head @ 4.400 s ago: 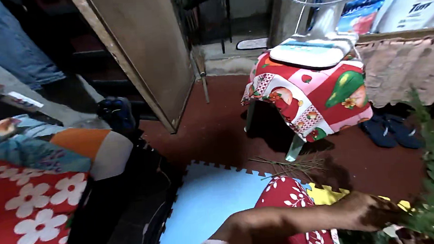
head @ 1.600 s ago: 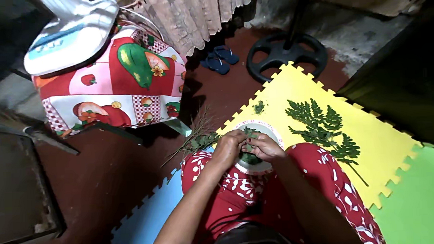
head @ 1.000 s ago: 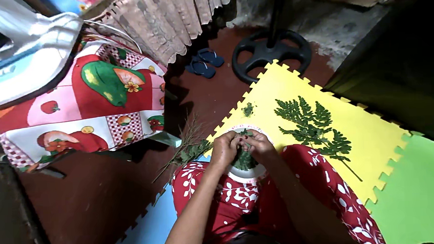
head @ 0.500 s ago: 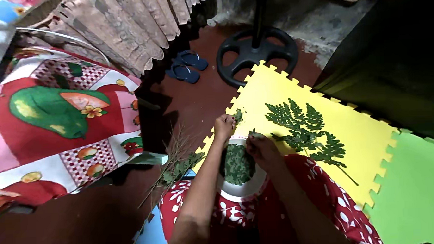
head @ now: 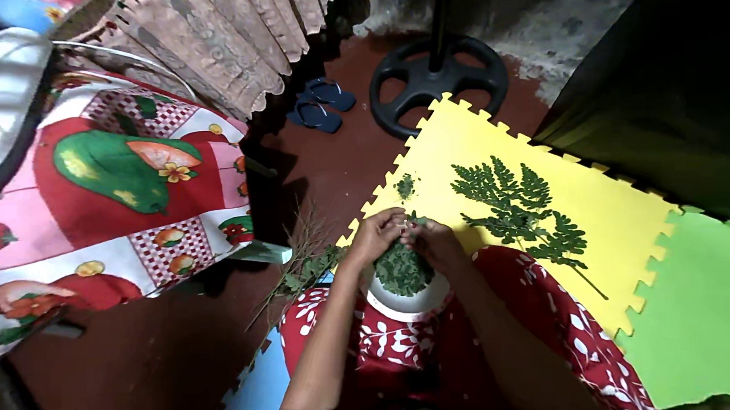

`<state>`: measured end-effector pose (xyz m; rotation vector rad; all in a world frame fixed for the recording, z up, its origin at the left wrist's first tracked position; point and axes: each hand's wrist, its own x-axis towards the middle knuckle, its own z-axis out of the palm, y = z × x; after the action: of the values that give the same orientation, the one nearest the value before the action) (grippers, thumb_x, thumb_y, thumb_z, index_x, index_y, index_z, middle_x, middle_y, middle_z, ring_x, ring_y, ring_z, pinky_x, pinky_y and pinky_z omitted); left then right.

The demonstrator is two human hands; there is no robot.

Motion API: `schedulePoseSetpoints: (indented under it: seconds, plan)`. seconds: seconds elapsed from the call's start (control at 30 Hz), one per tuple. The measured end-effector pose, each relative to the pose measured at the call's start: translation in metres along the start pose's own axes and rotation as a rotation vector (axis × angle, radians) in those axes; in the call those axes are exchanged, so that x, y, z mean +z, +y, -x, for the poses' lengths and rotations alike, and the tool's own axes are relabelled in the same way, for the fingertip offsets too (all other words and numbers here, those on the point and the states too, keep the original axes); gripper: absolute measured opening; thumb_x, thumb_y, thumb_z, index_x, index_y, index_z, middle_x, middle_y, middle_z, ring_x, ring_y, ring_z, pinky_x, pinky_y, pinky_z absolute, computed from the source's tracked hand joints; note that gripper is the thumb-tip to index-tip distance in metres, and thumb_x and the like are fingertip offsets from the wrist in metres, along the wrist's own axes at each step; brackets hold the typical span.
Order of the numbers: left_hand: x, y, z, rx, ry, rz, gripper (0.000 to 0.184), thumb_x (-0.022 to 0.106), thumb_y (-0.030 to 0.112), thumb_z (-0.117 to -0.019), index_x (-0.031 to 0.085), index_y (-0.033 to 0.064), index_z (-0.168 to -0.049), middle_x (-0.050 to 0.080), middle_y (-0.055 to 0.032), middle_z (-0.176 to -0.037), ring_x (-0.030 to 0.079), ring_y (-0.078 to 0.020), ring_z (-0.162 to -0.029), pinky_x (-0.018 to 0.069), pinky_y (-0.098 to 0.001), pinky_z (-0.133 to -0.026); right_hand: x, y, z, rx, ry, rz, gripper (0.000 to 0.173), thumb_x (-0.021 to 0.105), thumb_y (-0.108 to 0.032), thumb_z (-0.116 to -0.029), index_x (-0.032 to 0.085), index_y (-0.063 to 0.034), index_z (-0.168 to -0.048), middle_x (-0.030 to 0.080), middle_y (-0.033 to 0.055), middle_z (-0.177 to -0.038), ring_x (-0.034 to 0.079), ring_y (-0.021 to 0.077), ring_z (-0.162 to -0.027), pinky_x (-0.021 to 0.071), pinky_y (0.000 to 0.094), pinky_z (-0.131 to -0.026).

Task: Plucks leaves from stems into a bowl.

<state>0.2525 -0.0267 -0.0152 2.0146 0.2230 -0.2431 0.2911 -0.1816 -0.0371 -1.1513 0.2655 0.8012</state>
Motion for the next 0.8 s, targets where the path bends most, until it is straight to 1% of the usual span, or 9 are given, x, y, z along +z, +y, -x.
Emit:
schedulePoseSetpoints:
  seconds: [0.13, 0.23, 0.33, 0.4, 0.47, 0.57, 0.63, 0.7, 0.8]
  plan:
    - [0.019, 0.0, 0.031, 0.145, 0.075, -0.193, 0.039, 0.059, 0.009, -0.101, 0.061, -0.0058, -0.137, 0.067, -0.0227, -0.13, 0.066, -0.032, -0.122, 0.0456, -0.0444, -0.111, 0.001, 0.013, 0.005, -0.067, -0.111, 0.087, 0.015, 0.051, -0.004, -0.1048, 0.058, 0.0062, -0.113, 0.069, 0.0049, -0.086, 0.067, 0.0086, -0.071, 0.0587, 0.0256, -0.07]
    - [0.034, -0.009, 0.042, 0.227, 0.25, -0.193, 0.03, 0.058, 0.005, -0.1003, 0.069, -0.0051, -0.126, 0.071, -0.0221, -0.124, 0.07, -0.0334, -0.116, 0.0496, -0.0467, -0.107, 0.001, 0.013, 0.011, -0.031, -0.17, 0.157, 0.032, 0.05, -0.002, -0.1047, 0.047, 0.0066, -0.135, 0.066, 0.0101, -0.102, 0.067, 0.0104, -0.078, 0.0589, 0.0273, -0.074]
    - [0.036, -0.003, 0.049, 0.11, 0.347, -0.031, 0.025, 0.059, 0.004, -0.0998, 0.072, -0.0067, -0.117, 0.074, -0.021, -0.114, 0.072, -0.0258, -0.108, 0.0519, -0.0394, -0.102, -0.001, 0.005, 0.02, -0.019, -0.278, 0.213, 0.05, 0.049, 0.001, -0.1039, 0.032, 0.0038, -0.15, 0.063, 0.0175, -0.119, 0.07, 0.017, -0.091, 0.0599, 0.0333, -0.085]
    - [0.031, 0.001, 0.049, -0.029, 0.4, 0.148, 0.022, 0.062, 0.004, -0.0991, 0.071, -0.0074, -0.115, 0.074, -0.0166, -0.106, 0.07, -0.0136, -0.094, 0.0542, -0.0295, -0.091, -0.001, -0.002, 0.024, -0.058, -0.288, 0.338, 0.057, 0.054, 0.004, -0.0997, 0.03, 0.0045, -0.152, 0.068, 0.0166, -0.108, 0.071, 0.0169, -0.087, 0.06, 0.0329, -0.083]
    - [0.024, 0.003, 0.049, -0.135, 0.399, 0.325, 0.021, 0.062, 0.002, -0.0988, 0.067, -0.0097, -0.116, 0.072, -0.0134, -0.1, 0.067, -0.0073, -0.081, 0.0566, -0.0243, -0.079, -0.004, -0.003, 0.023, -0.177, -0.231, 0.486, 0.061, 0.063, 0.007, -0.0927, 0.038, 0.0057, -0.148, 0.069, 0.0132, -0.1, 0.068, 0.0127, -0.078, 0.0581, 0.0291, -0.074]
    - [0.027, 0.004, 0.054, -0.205, 0.318, 0.43, 0.022, 0.06, 0.0, -0.0996, 0.064, -0.0123, -0.117, 0.068, -0.0143, -0.104, 0.065, -0.0087, -0.081, 0.0568, -0.0256, -0.077, -0.015, 0.007, 0.021, -0.465, -0.195, 0.677, 0.065, 0.074, 0.004, -0.0838, 0.049, 0.0068, -0.144, 0.063, 0.023, -0.122, 0.067, 0.0191, -0.09, 0.0578, 0.0319, -0.079]
    - [0.029, 0.009, 0.061, -0.205, 0.288, 0.432, 0.021, 0.057, 0.0, -0.1013, 0.064, -0.0131, -0.116, 0.069, -0.0161, -0.104, 0.066, -0.0102, -0.082, 0.0571, -0.0267, -0.078, -0.012, 0.012, 0.021, -0.649, -0.222, 0.812, 0.046, 0.073, 0.001, -0.0869, 0.063, 0.008, -0.131, 0.063, 0.0279, -0.124, 0.066, 0.0279, -0.101, 0.0567, 0.0373, -0.087]
    - [0.032, 0.01, 0.065, -0.208, 0.293, 0.474, 0.024, 0.053, 0.002, -0.1038, 0.064, -0.0133, -0.118, 0.07, -0.018, -0.105, 0.067, -0.0125, -0.084, 0.057, -0.0287, -0.079, -0.008, 0.017, 0.022, -0.815, -0.231, 0.917, 0.024, 0.068, 0.001, -0.0901, 0.073, 0.0079, -0.112, 0.07, 0.028, -0.113, 0.067, 0.0387, -0.105, 0.0542, 0.0501, -0.095]
    - [0.034, 0.01, 0.063, -0.202, 0.32, 0.554, 0.024, 0.05, 0.001, -0.105, 0.063, -0.014, -0.118, 0.068, -0.0198, -0.108, 0.065, -0.0136, -0.084, 0.0561, -0.0301, -0.08, -0.004, 0.016, 0.024, -0.854, -0.227, 0.937, 0.016, 0.066, 0.005, -0.0912, 0.073, 0.0128, -0.103, 0.07, 0.0318, -0.105, 0.068, 0.0444, -0.102, 0.0515, 0.056, -0.097]
